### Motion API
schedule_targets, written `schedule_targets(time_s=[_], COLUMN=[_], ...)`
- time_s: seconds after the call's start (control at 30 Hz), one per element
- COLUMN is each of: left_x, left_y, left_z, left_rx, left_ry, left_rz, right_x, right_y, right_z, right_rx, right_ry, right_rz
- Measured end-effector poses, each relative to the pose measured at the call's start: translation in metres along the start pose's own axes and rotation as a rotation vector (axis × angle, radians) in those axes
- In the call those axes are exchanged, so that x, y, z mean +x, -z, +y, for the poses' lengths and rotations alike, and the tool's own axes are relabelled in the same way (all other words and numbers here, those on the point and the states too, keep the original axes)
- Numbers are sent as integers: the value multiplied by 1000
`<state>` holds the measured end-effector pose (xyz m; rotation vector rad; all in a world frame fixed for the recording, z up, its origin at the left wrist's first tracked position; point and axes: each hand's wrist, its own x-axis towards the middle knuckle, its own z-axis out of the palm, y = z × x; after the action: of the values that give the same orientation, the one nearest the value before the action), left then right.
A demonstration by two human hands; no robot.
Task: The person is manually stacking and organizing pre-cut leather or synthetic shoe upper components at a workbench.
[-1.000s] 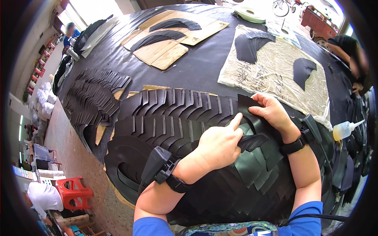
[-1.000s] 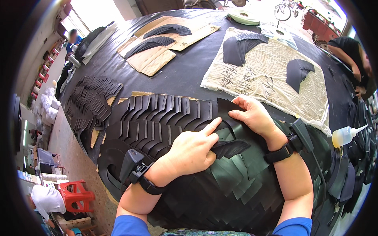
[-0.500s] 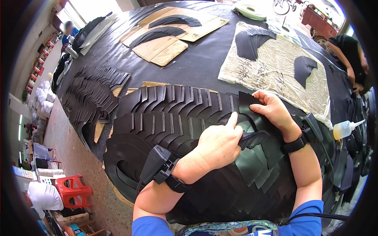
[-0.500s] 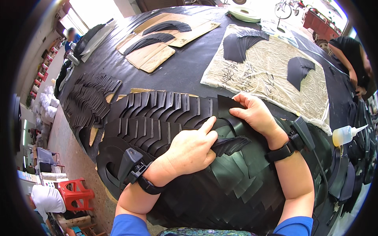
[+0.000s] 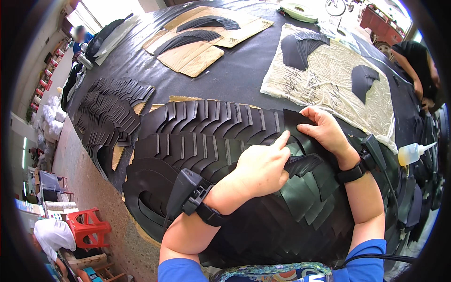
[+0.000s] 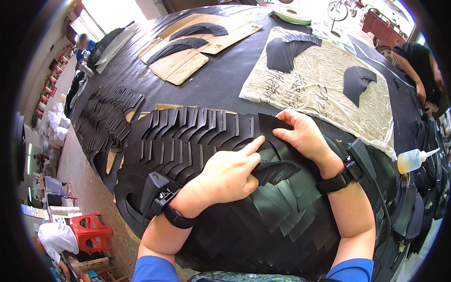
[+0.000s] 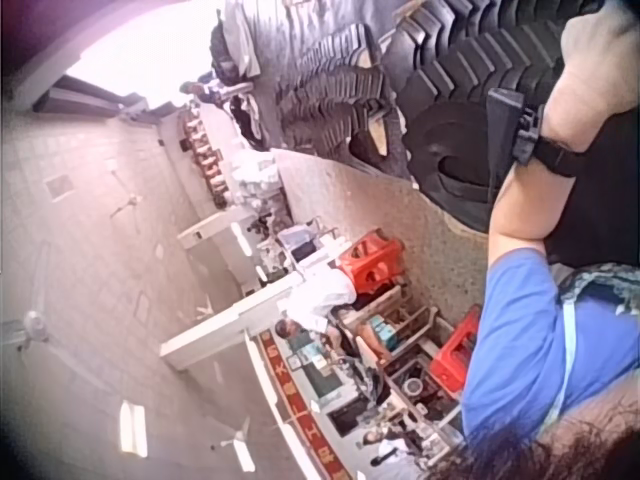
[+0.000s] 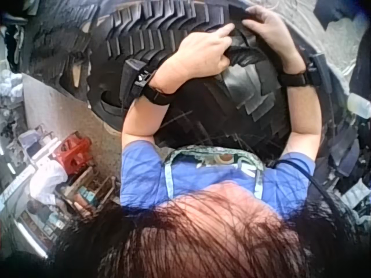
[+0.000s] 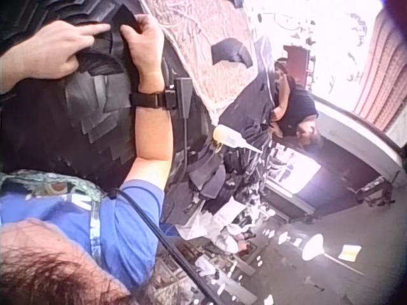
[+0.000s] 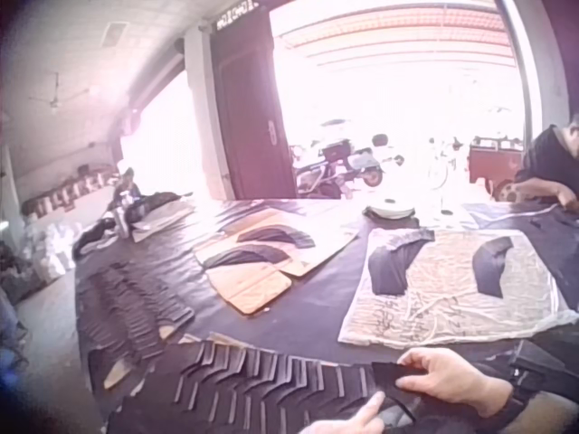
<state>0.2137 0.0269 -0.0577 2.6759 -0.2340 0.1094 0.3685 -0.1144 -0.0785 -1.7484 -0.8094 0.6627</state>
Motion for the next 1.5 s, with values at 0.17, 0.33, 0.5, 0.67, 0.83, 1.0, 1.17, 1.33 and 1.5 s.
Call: schedule_targets(time_s=[0.17, 0.33, 0.5, 0.67, 0.83, 1.0, 1.17, 1.33, 1.5], left_x=[2, 1, 3, 2, 4, 4, 0, -15, -30], left_y=[2, 3, 4, 5, 6, 5, 11, 40, 67], left_z=[-2, -2, 0, 1, 2, 1, -1, -1, -6], left_rx=[-12, -28, -32, -21, 2, -4, -80, -288, -1235], left_ry=[-8, -3, -4, 19, 17, 11, -17, 34, 241], left_rz=[-23, -25, -44, -72, -94, -78, -32, -38, 16], right_x=[-5, -9, -9, -6, -6, -4, -3, -3, -14], right_y=[-7, -12, -13, -13, -13, -16, -18, -15, 0], right_z=[1, -6, -4, -2, 1, -6, -11, -17, -28], right_rx=[-380, -370, -432, -397, -584, -869, -1070, -1094, -901], right_ry=[227, 205, 258, 292, 330, 261, 215, 168, 459], right_rz=[156, 170, 200, 154, 134, 86, -8, -54, 241])
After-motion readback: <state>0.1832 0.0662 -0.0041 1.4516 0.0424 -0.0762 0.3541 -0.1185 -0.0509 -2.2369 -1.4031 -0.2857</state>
